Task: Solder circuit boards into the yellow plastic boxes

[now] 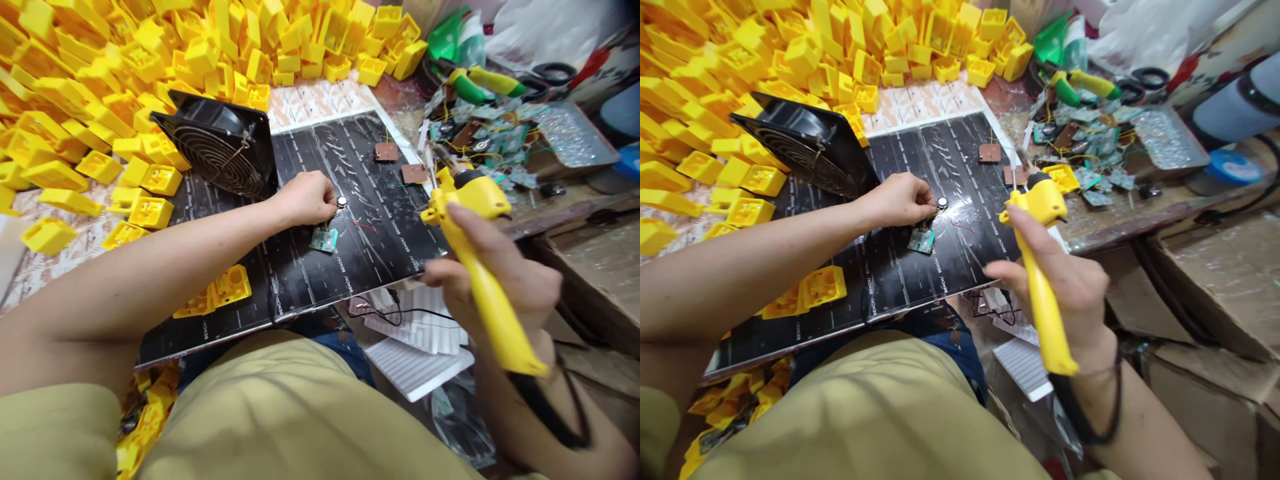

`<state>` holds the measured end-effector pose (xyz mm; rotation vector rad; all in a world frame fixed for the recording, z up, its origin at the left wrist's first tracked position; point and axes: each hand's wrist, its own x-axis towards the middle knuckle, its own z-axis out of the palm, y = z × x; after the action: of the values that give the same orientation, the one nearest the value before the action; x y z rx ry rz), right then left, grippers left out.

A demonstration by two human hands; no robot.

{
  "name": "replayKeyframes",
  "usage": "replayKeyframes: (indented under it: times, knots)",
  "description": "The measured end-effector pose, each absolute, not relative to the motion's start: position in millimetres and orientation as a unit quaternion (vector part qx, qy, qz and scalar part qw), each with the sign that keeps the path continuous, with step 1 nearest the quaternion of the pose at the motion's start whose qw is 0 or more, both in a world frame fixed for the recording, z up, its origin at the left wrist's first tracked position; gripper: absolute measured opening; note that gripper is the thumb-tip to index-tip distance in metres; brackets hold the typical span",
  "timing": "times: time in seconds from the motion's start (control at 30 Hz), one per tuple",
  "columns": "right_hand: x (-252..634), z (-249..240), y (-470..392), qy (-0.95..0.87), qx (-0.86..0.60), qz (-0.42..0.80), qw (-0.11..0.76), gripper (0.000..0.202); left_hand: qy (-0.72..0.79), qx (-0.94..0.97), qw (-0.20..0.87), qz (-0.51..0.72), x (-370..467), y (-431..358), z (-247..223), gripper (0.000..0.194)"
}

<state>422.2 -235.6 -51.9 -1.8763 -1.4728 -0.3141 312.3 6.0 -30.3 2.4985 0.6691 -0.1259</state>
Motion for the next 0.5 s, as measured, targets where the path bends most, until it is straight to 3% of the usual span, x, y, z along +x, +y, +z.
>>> replayKeyframes:
  times: [0.07, 0.13, 0.33, 0.5]
  knots:
    - [410.4, -55.6, -225.0, -0.589, -0.706, -0.111, 0.379, 0.024, 0.256, 0.921, 0.289, -0.058, 308.7, 5.1, -25.3, 0.017]
    - [398.2, -62.2, -214.1, -0.586, -0.696, -0.107, 0.401, 0.013, 0.259, 0.917, 0.299, -0.054, 300.3, 5.4, -18.7, 0.022]
    - [370.2, -82.2, -180.3, -0.558, -0.724, -0.104, 0.392, 0.044, 0.254, 0.949, 0.188, -0.026, 269.2, 13.0, -5.9, 0.025]
    - [361.2, -86.6, -160.6, -0.557, -0.714, -0.053, 0.421, 0.036, 0.231, 0.957, 0.168, -0.052, 261.1, 6.4, -5.6, 0.025]
